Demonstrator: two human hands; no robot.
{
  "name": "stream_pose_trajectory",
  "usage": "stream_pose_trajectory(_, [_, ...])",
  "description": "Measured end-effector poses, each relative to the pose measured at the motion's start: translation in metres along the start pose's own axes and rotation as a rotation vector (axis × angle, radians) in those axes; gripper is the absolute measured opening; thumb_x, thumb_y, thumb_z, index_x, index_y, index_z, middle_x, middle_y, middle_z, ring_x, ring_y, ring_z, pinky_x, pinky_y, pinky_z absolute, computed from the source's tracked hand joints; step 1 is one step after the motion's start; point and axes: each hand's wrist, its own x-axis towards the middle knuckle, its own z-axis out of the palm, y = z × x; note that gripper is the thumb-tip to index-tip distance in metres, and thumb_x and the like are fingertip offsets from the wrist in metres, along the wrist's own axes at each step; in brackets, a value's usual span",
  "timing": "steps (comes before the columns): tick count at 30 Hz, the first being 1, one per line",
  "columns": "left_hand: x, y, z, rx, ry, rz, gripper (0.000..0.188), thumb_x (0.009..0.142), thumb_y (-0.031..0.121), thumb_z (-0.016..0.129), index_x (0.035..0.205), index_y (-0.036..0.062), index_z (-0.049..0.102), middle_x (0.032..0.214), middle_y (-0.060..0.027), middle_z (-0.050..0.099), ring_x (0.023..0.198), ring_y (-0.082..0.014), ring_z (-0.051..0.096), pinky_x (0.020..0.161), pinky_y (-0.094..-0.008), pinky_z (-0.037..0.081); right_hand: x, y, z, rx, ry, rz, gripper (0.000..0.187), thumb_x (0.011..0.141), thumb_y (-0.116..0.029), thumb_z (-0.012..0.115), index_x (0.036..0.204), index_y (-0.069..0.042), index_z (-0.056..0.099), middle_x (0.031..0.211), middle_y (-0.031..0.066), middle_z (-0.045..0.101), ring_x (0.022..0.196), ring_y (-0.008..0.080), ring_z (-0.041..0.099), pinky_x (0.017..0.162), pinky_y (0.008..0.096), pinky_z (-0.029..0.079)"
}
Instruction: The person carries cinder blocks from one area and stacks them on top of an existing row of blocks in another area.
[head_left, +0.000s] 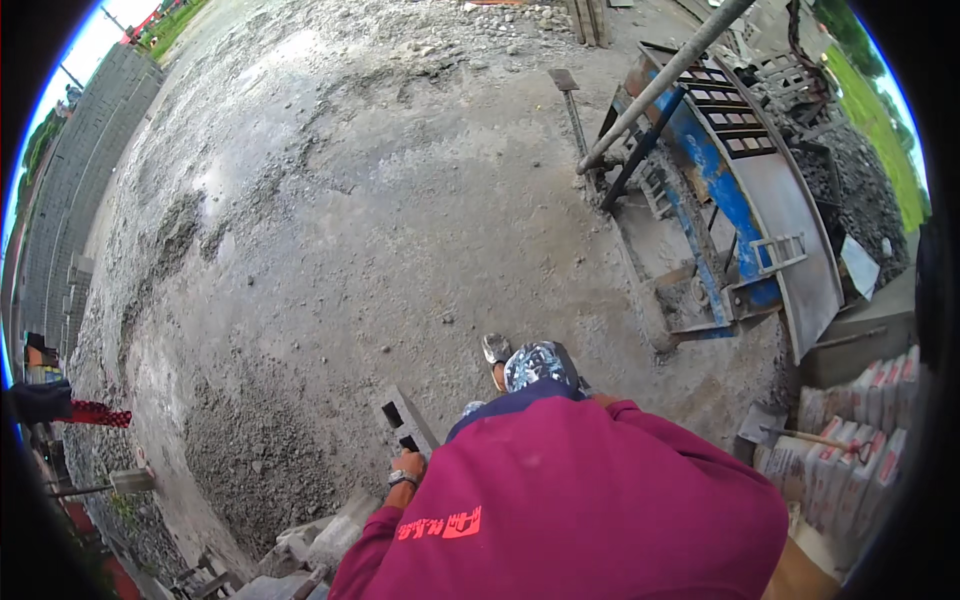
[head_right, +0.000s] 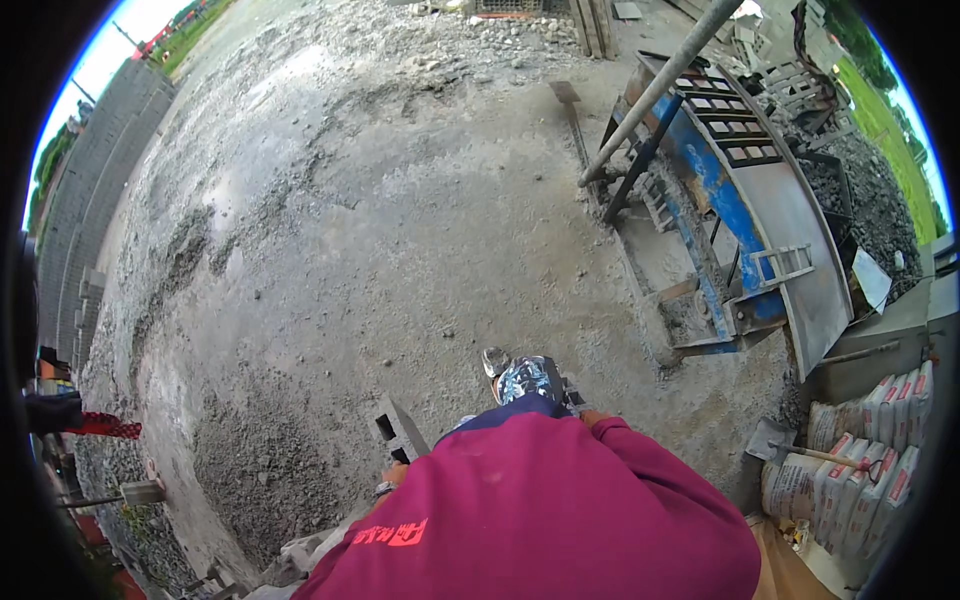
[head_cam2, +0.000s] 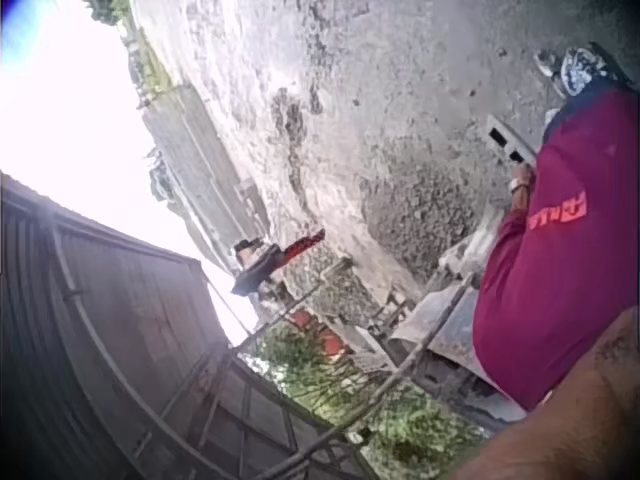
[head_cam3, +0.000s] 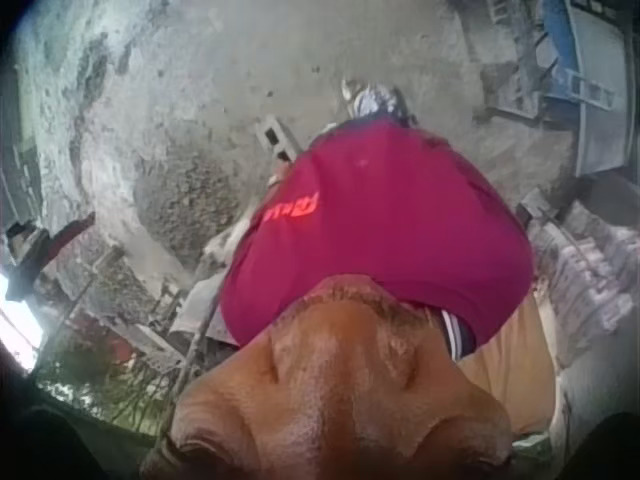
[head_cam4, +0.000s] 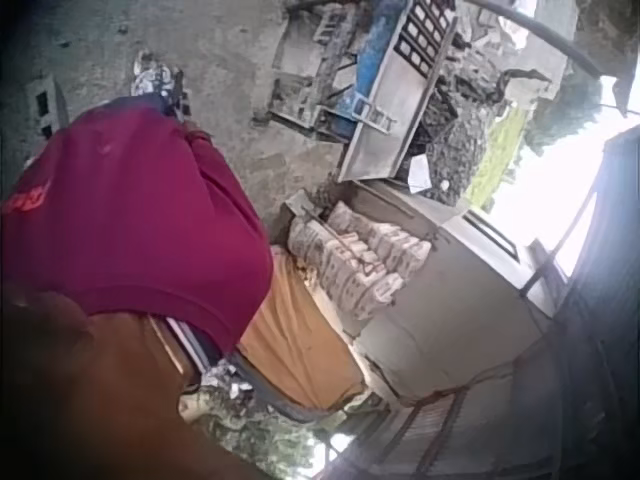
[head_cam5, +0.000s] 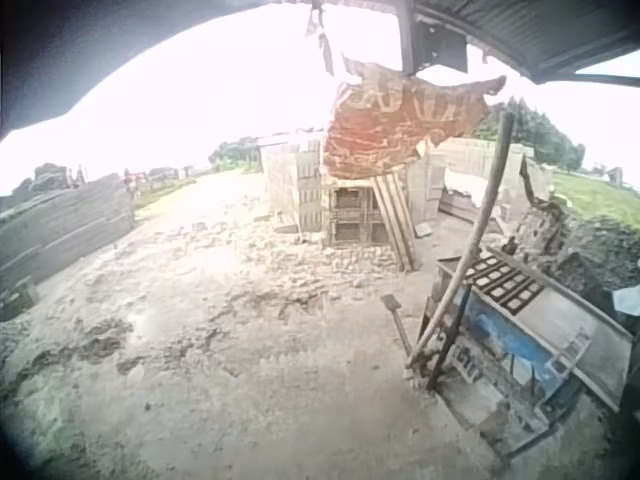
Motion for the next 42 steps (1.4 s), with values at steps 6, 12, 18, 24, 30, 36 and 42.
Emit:
stream_pose_trajectory(6, [0.129, 0.039, -0.186, -0.058, -0.137, 0.104, 0.026, 0.082, 0.024, 0.045, 0.091, 0.0104, 0.065, 0.102, -0.0147, 0.06, 0.1, -0.0346, 0.054, 0.082, -0.0579, 0.04, 0.04, -0.078, -0.202, -0.098, 0.081, 0.042, 0.046, 0.07, -0.04, 0.069, 0.099, -0.007, 0.057, 0.105, 0.0173, 0.062, 0.102, 0.0331, 0.057, 0.091, 0.0482, 0.035])
stream_pose_trajectory(12, [0.331, 0.031, -0.26, -0.205, -0.088, 0.117, 0.033, 0.081, 0.038, 0.047, 0.101, 0.0162, 0.062, 0.11, -0.0127, 0.057, 0.1, -0.0365, 0.055, 0.085, -0.0574, 0.039, 0.107, -0.143, -0.391, -0.038, 0.152, 0.112, 0.055, 0.069, -0.043, 0.069, 0.106, -0.004, 0.055, 0.106, 0.0182, 0.06, 0.105, 0.031, 0.056, 0.097, 0.0435, 0.032])
stream_pose_trajectory(18, [0.476, 0.081, -0.448, -0.134, -0.101, 0.1, 0.037, 0.082, 0.04, 0.047, 0.11, 0.02, 0.06, 0.113, -0.0106, 0.055, 0.104, -0.0349, 0.055, 0.091, -0.0592, 0.036, 0.213, -0.19, -0.569, 0.053, 0.048, 0.162, 0.048, 0.071, -0.039, 0.069, 0.101, -0.004, 0.058, 0.109, 0.0188, 0.06, 0.105, 0.0332, 0.056, 0.093, 0.0437, 0.035])
stream_pose_trajectory(24, [0.569, 0.114, -0.658, 0.203, -0.095, 0.13, 0.02, 0.079, 0.027, 0.051, 0.084, 0.015, 0.067, 0.101, -0.0138, 0.06, 0.092, -0.0305, 0.061, 0.087, -0.0545, 0.04, 0.298, -0.231, -0.695, 0.192, 0.061, 0.196, 0.04, 0.071, -0.031, 0.067, 0.099, -0.003, 0.06, 0.105, 0.0208, 0.061, 0.102, 0.0355, 0.057, 0.087, 0.0477, 0.04])
stream_pose_trajectory(30, [0.687, 0.197, -0.847, 0.477, -0.119, 0.174, 0.022, 0.076, 0.027, 0.054, 0.089, 0.0154, 0.068, 0.103, -0.0106, 0.062, 0.099, -0.0264, 0.058, 0.085, -0.0525, 0.041, 0.435, -0.225, -0.771, 0.309, 0.145, 0.123, 0.036, 0.08, -0.035, 0.054, 0.105, -0.01, 0.058, 0.108, 0.0146, 0.061, 0.105, 0.0332, 0.056, 0.086, 0.0536, 0.037])
stream_pose_trajectory(36, [0.858, 0.209, -0.983, 0.437, -0.137, 0.098, 0.035, 0.082, 0.045, 0.047, 0.105, 0.0252, 0.065, 0.116, -0.0078, 0.057, 0.114, -0.0266, 0.05, 0.094, -0.0595, 0.032, 0.514, -0.254, -0.945, 0.346, 0.185, 0.074, 0.036, 0.082, -0.039, 0.051, 0.105, -0.013, 0.058, 0.108, 0.0126, 0.061, 0.103, 0.0316, 0.057, 0.089, 0.0534, 0.035])
stream_pose_trajectory(42, [0.99, 0.342, -1.143, 0.585, -0.3, 0.39, 0.034, 0.081, 0.043, 0.049, 0.103, 0.023, 0.064, 0.114, -0.0097, 0.056, 0.108, -0.031, 0.054, 0.087, -0.0596, 0.038, 0.578, -0.243, -1.044, 0.42, 0.189, 0.249, 0.029, 0.081, -0.031, 0.051, 0.101, -0.01, 0.058, 0.105, 0.0132, 0.063, 0.101, 0.0294, 0.058, 0.091, 0.05, 0.035])
